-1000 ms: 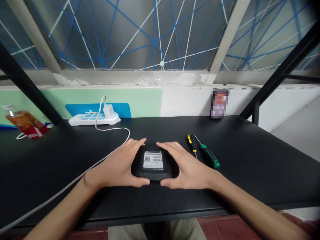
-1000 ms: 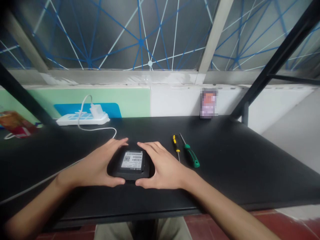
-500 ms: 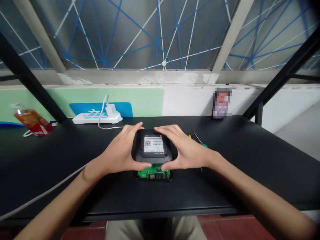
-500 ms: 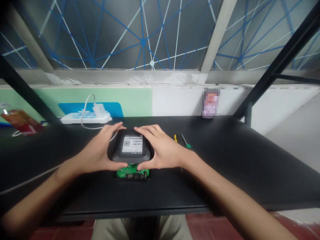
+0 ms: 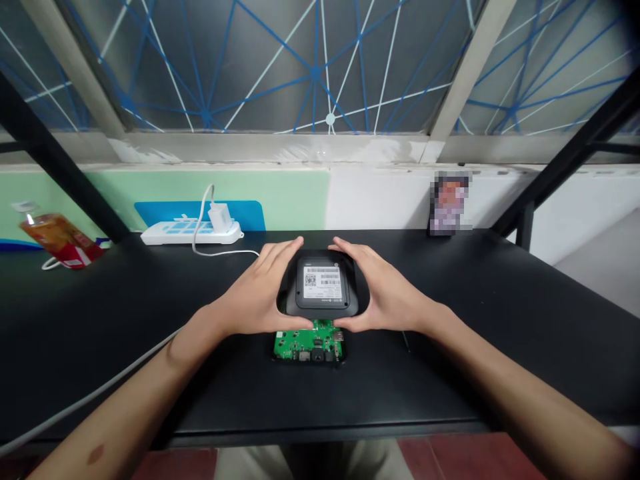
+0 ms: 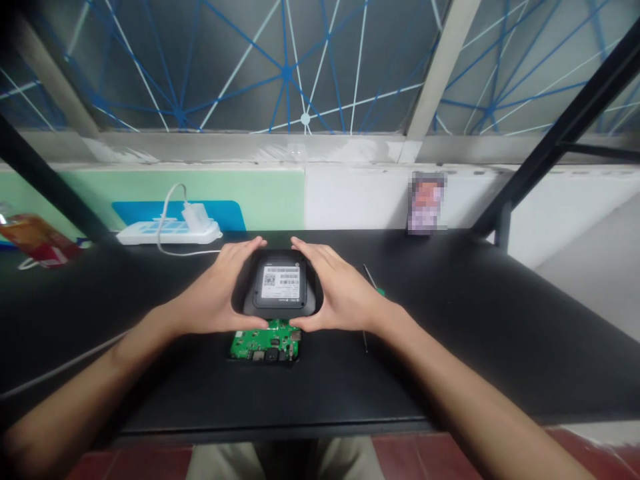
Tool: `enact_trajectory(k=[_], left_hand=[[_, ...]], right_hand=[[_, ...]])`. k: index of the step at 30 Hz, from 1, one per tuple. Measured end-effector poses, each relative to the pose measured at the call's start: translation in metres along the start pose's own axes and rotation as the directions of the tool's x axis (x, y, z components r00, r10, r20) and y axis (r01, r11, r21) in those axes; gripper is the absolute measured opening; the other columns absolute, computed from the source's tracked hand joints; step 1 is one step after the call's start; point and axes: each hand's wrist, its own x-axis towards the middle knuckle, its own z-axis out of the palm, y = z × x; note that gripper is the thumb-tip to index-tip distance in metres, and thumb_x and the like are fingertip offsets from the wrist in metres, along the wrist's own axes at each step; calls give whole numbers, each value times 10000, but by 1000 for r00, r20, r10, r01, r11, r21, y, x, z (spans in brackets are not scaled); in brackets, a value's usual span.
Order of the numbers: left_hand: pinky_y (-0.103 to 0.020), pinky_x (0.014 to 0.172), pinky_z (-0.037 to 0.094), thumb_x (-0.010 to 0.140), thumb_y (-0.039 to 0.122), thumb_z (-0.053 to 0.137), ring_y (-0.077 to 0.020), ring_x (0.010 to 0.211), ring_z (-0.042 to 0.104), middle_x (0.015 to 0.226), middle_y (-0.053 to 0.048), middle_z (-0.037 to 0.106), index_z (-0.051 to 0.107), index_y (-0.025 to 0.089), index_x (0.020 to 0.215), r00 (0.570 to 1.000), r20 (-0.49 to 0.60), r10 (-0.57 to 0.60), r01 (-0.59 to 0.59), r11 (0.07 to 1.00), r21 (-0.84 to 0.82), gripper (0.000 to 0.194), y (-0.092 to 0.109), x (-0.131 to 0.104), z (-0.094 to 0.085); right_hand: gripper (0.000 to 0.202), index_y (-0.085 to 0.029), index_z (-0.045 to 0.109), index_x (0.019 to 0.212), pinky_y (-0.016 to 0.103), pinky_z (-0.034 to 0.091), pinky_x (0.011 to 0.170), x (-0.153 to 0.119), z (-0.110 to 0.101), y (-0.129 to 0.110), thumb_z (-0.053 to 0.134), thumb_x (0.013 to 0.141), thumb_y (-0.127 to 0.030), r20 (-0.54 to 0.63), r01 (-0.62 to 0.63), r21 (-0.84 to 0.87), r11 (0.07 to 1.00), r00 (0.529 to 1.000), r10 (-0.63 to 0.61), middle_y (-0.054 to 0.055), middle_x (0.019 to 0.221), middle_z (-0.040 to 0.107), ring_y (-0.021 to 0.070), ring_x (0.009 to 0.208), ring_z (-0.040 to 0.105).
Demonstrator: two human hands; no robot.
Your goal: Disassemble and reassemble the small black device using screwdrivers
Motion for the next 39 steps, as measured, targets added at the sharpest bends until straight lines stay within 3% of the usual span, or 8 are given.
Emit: enact_trajectory(k=[7,15,18,21,24,27,32,39], left_hand=[[-634,1139,359,741,716,762,-448,1407,382,1578,-240,355,121,166,1604,998,55,37,-39,999,37,1207,2,-6,-1],[-607,1167,347,768,621,786,-429,1410,395,1556,-225,383,127,176,1594,998,6,59,-60,995,79,1146,7,-6,-5],[-620,1178,334,768,569,814,-432,1445,351,1588,-212,338,62,221,1602,1000,-18,19,-19,1000,10,1176,8,-8,1],[-627,1152,369,775,568,811,-436,1435,374,1612,-235,264,-51,232,1606,992,-34,-122,117,984,-135,1243,9,-13,8],[-631,1137,382,785,634,766,-434,1441,374,1605,-263,242,-138,207,1596,961,67,-267,275,924,-265,1288,11,-19,10],[-652,1147,343,725,669,785,-444,1435,383,1550,-270,350,-89,176,1603,928,211,-308,357,896,-263,1333,14,-21,5],[-671,1162,295,577,711,850,-499,1454,323,1576,-264,352,186,152,1597,904,379,-200,276,948,-158,1339,19,-18,-4],[-664,1186,256,622,640,852,-497,1504,236,1646,-251,255,141,153,1613,873,449,-189,261,960,-104,1313,17,-20,-7]], right_hand=[[1213,-253,108,1607,637,442,1116,-4,5,-6,824,681,-570,0,28,-28,999,1000,-28,192,1518,461,390,1397,464],[1190,-262,94,1606,646,440,1119,-5,2,-8,802,709,-592,-33,43,-51,998,998,-45,195,1528,454,395,1408,463],[1217,-249,91,1608,634,449,1114,-5,0,-7,820,692,-578,-34,12,-39,999,999,-14,195,1515,477,391,1398,475],[1237,-247,76,1614,626,442,1122,-7,-4,-2,831,684,-555,-42,-32,-31,999,999,31,187,1522,475,385,1394,478],[1245,-247,73,1618,635,435,1124,-8,-7,7,834,681,-554,-77,-63,-65,996,995,58,184,1529,467,389,1387,483],[1230,-234,98,1617,643,431,1125,-9,-8,18,833,684,-555,-113,-91,-107,990,990,78,187,1520,477,397,1382,486],[1239,-208,103,1615,647,420,1137,-11,-6,27,834,679,-559,-120,-153,-116,981,983,139,194,1506,493,402,1388,482],[1238,-188,115,1612,629,406,1156,-12,-5,25,842,673,-541,-106,-172,-91,981,981,162,203,1500,497,391,1390,486]])
